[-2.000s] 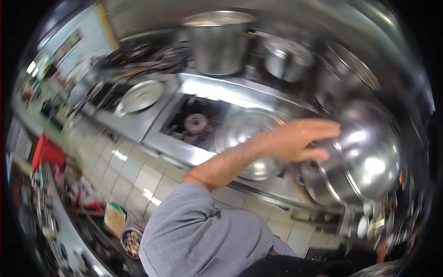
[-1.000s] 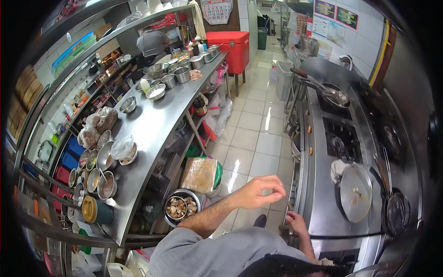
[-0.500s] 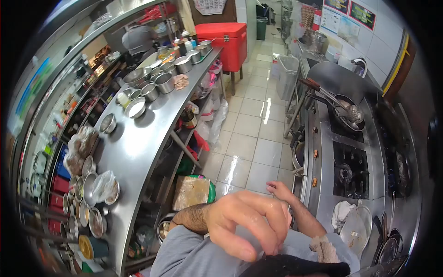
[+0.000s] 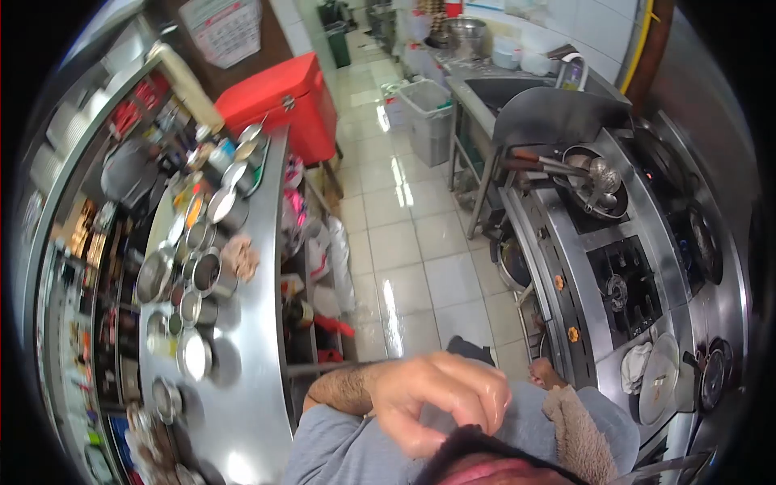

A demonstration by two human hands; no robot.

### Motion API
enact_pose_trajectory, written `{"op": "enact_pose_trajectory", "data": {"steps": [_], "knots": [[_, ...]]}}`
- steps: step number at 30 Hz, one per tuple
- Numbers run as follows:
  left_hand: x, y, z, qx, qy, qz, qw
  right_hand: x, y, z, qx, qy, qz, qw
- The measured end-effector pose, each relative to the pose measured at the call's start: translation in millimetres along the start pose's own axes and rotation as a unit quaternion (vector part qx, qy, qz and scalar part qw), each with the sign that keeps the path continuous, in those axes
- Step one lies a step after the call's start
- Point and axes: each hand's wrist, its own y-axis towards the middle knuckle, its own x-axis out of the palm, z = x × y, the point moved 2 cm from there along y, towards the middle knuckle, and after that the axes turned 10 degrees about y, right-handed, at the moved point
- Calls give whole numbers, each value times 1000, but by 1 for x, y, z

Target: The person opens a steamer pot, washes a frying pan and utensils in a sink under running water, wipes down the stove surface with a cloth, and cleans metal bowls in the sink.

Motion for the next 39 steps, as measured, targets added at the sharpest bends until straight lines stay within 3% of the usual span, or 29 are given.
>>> {"op": "enact_pose_trajectory", "data": {"steps": [1, 2, 4, 6, 8, 10, 14, 15, 17, 18, 19, 20, 21, 22, 23, 24, 26, 27, 28, 29, 32, 36, 37, 39], "knots": [[-18, 1, -5, -21, -16, -38, 999, 5, 14, -6, 1, 18, -17, 1000], [-40, 3, -14, -33, -52, -137, 989, 9, 28, -14, -41, -44, -99, 993], [-69, 15, -25, -28, -97, -137, 985, 11, 23, -81, -113, -173, -26, 978], [-114, 22, -42, -24, -64, -158, 985, 11, 50, -136, -284, -394, -58, 872], [-163, 36, -51, -27, -24, -185, 982, -6, 33, -219, -280, -328, -28, 902], [-211, 48, -59, -104, 90, -99, 986, -14, 86, -271, -363, -378, 25, 852], [-327, 23, -90, -259, 322, 42, 909, -63, 103, -395, -362, -18, 95, 927], [-358, 8, -104, -308, 334, 104, 885, -69, 102, -420, -355, -11, 97, 930], [-418, -34, -133, -401, 344, 228, 818, -81, 95, -456, -268, 323, 113, 901], [-447, -56, -146, -444, 342, 289, 776, -85, 104, -462, -260, 330, 117, 900], [-472, -75, -156, -450, 335, 282, 778, -86, 110, -466, -252, 348, 115, 896], [-499, -95, -163, -500, 335, 318, 732, -88, 119, -469, -243, 368, 114, 890], [-524, -109, -169, -546, 335, 350, 683, -89, 142, -459, -282, 207, 97, 932], [-547, -115, -176, -550, 330, 340, 688, -90, 153, -449, -302, 8, 97, 948], [-570, -120, -182, -570, 325, 346, 671, -92, 162, -440, -329, -184, 107, 920], [-594, -124, -188, -590, 319, 352, 653, -87, 161, -434, -326, -399, 126, 848], [-650, -124, -202, -595, 309, 325, 667, -74, 184, -403, -205, -311, 88, 924], [-679, -120, -211, -593, 328, 281, 680, -79, 168, -415, -51, -44, 110, 992], [-704, -109, -216, -590, 345, 236, 691, -76, 157, -417, 109, 228, 122, 960], [-729, -95, -219, -585, 360, 206, 697, -76, 154, -431, 126, 274, 84, 950], [-804, -49, -235, -579, 372, 144, 711, -88, 138, -512, 88, 347, 129, 925], [-887, 3, -273, -531, 360, 123, 757, -112, 179, -615, -117, 243, 222, 937], [-905, 12, -287, -547, 342, 137, 751, -127, 182, -646, -81, 360, 213, 905], [-937, 20, -315, -560, 290, 167, 758, -154, 202, -693, -94, 373, 218, 897]]}}
